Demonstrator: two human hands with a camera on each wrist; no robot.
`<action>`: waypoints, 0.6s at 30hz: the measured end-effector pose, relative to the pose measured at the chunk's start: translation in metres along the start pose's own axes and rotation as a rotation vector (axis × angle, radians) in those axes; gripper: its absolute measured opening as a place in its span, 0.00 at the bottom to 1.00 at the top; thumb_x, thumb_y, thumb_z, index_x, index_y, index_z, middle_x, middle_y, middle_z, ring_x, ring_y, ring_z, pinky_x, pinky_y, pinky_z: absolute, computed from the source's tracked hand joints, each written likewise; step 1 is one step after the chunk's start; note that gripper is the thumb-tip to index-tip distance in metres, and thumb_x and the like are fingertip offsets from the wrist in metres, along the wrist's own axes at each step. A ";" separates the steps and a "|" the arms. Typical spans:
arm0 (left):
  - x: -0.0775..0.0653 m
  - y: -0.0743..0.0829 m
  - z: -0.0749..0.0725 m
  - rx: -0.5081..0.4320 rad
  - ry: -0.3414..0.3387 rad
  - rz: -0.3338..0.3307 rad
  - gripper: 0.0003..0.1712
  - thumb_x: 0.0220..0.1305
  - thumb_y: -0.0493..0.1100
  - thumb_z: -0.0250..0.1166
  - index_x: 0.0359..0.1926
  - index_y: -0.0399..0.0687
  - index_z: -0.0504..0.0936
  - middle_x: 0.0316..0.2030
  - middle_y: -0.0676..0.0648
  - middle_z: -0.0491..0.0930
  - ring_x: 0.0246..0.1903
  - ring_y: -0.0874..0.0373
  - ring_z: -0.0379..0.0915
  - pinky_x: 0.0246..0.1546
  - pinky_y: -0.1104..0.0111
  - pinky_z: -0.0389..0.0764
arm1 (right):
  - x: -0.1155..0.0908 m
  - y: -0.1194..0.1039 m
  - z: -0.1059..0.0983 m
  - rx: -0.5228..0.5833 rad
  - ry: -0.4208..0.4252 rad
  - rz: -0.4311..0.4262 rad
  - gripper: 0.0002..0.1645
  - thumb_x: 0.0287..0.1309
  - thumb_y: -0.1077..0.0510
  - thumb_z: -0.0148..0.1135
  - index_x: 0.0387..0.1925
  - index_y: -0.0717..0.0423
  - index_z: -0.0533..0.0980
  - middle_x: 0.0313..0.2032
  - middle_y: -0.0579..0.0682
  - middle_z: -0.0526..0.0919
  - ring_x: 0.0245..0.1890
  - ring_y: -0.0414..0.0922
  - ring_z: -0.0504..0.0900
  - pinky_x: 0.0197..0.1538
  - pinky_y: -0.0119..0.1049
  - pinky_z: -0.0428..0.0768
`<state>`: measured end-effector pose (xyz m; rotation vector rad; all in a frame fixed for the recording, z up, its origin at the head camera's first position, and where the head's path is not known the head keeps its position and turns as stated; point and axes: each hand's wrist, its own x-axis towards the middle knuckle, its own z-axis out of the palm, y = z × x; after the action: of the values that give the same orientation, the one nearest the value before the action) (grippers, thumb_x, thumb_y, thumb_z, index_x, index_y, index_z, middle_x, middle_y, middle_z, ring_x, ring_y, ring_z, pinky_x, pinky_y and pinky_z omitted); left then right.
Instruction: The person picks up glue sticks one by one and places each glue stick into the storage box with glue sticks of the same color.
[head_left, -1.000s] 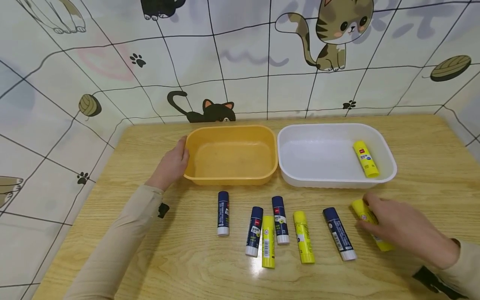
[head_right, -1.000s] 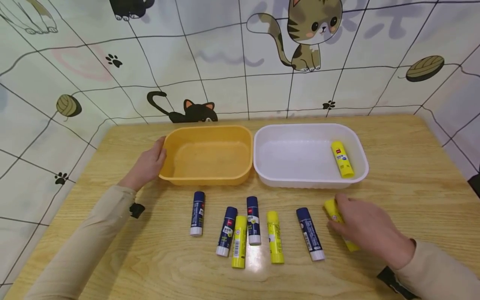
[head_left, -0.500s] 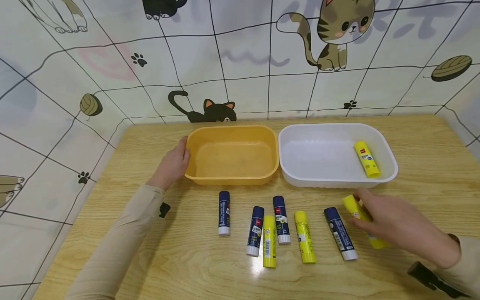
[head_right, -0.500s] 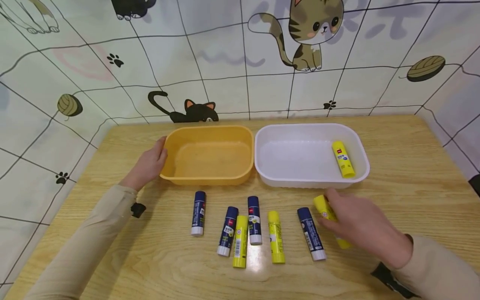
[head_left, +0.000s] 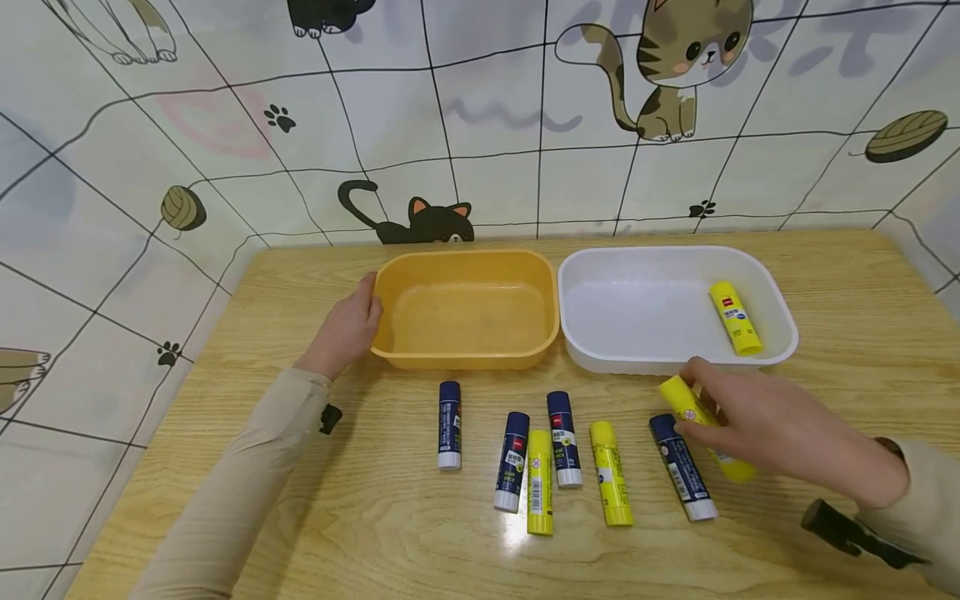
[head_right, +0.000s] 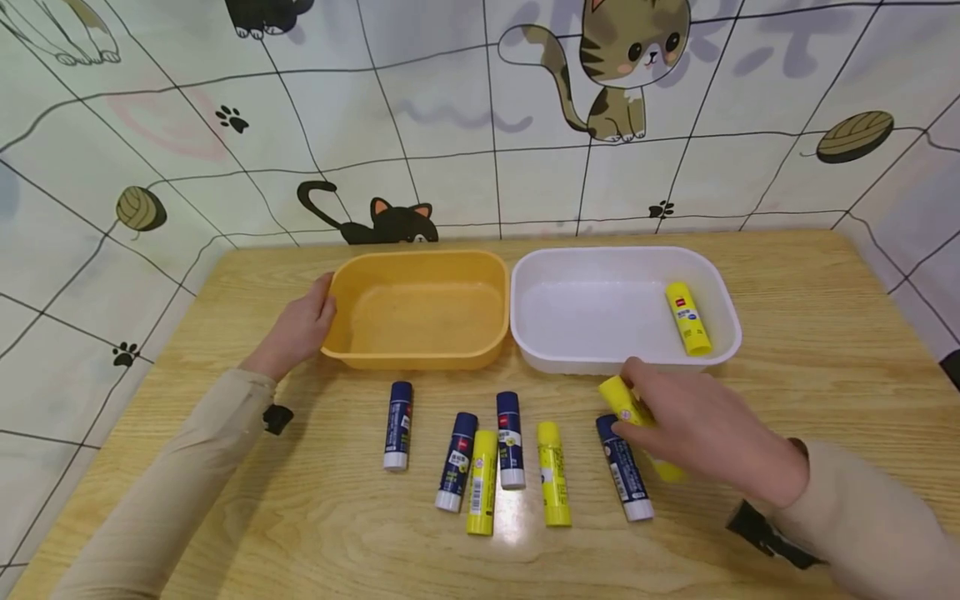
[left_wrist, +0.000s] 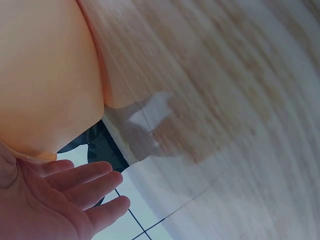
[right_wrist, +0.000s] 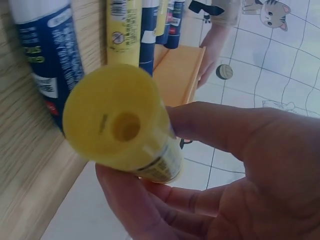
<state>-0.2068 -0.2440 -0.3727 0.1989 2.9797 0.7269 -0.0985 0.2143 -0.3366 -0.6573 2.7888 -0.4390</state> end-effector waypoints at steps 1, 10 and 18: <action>0.000 0.000 0.000 0.001 0.000 0.001 0.29 0.76 0.42 0.37 0.72 0.33 0.49 0.60 0.27 0.67 0.42 0.40 0.72 0.48 0.49 0.72 | 0.002 -0.001 -0.001 0.008 -0.005 -0.006 0.26 0.51 0.50 0.72 0.47 0.57 0.71 0.26 0.40 0.72 0.20 0.37 0.66 0.21 0.32 0.66; 0.000 -0.001 0.000 0.008 -0.003 -0.012 0.30 0.76 0.43 0.37 0.73 0.32 0.48 0.61 0.26 0.66 0.41 0.40 0.72 0.47 0.50 0.72 | 0.019 -0.010 -0.015 0.091 -0.086 -0.009 0.23 0.54 0.52 0.69 0.46 0.57 0.70 0.25 0.42 0.75 0.18 0.38 0.70 0.19 0.33 0.71; 0.000 0.000 0.001 0.014 0.005 -0.005 0.30 0.76 0.42 0.38 0.72 0.31 0.49 0.56 0.25 0.70 0.35 0.41 0.72 0.42 0.51 0.73 | 0.032 -0.006 -0.030 0.086 -0.120 -0.001 0.25 0.55 0.51 0.69 0.47 0.60 0.69 0.30 0.48 0.80 0.21 0.39 0.73 0.22 0.35 0.73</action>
<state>-0.2069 -0.2440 -0.3737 0.1901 2.9898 0.7079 -0.1330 0.2013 -0.3123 -0.6443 2.6405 -0.5001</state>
